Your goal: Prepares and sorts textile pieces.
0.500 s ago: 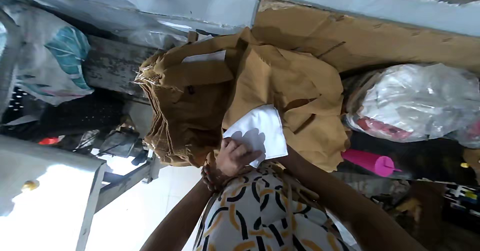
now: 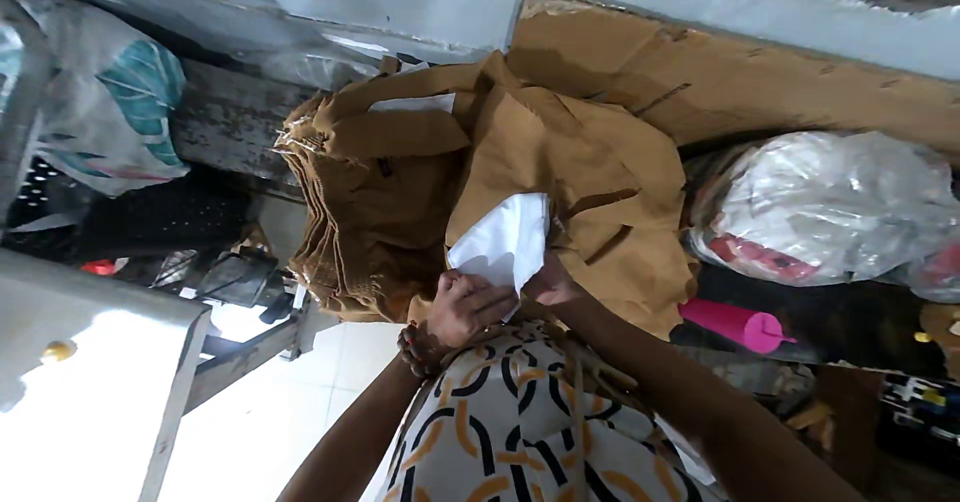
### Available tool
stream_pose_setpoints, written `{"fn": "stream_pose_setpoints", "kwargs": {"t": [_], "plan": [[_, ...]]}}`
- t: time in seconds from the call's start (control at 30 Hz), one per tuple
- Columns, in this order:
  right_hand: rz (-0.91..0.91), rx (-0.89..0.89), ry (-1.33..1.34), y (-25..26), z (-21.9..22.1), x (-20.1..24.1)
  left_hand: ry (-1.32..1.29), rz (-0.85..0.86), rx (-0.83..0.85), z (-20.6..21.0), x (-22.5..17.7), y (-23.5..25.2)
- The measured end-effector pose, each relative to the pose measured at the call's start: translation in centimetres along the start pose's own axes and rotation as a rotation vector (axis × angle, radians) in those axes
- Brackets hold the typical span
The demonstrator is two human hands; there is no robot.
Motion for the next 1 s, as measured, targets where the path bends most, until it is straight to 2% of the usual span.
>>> {"fn": "stream_pose_setpoints", "kwargs": {"t": [0.13, 0.23, 0.33, 0.43, 0.47, 0.6, 0.67, 0.77, 0.87, 1.0], "plan": [[-0.012, 0.061, -0.040, -1.2, 0.5, 0.7, 0.034, -0.012, 0.093, 0.4, -0.6, 0.2], [0.069, 0.001, -0.313, -3.7, 2.7, 3.2, 0.024, -0.031, 0.269, 0.8, -1.2, 1.3], [-0.020, 0.027, -0.247, -2.8, 0.5, 1.7, 0.015, -0.051, 0.361, 1.2, -1.5, 2.2], [0.123, -0.175, -0.271, -4.7, 2.8, 3.5, 0.050, -0.044, 0.334, 1.5, -1.6, 2.2], [0.149, -0.194, -0.286, -4.9, 2.8, 3.8, 0.059, -0.042, 0.325, 1.6, -1.7, 2.2], [0.006, -0.064, -0.225, -2.6, -1.6, 1.1, 0.060, -0.059, 0.313, 1.7, -2.0, 1.7], [-0.014, -0.019, -0.233, -2.6, -1.9, 1.2, 0.057, -0.060, 0.270, 1.9, -2.0, 1.2], [-0.015, -0.054, -0.271, -3.0, -1.9, 1.6, 0.057, -0.072, 0.227, 2.1, -2.1, 0.7], [-0.019, -0.031, -0.305, -3.5, -0.7, 2.4, 0.087, -0.084, 0.200, 2.3, -2.3, 0.5], [-0.034, 0.072, -0.327, -3.4, -1.1, 3.0, 0.110, -0.104, 0.175, 2.7, -2.7, 0.6]]}}
Point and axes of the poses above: each hand's wrist, its own y-axis towards the middle knuckle, its own z-axis out of the palm, x = y × z, the point moved 2 cm from there along y, towards the middle knuckle, and after that the axes turned 3 degrees about -y, right-handed, at the moved point
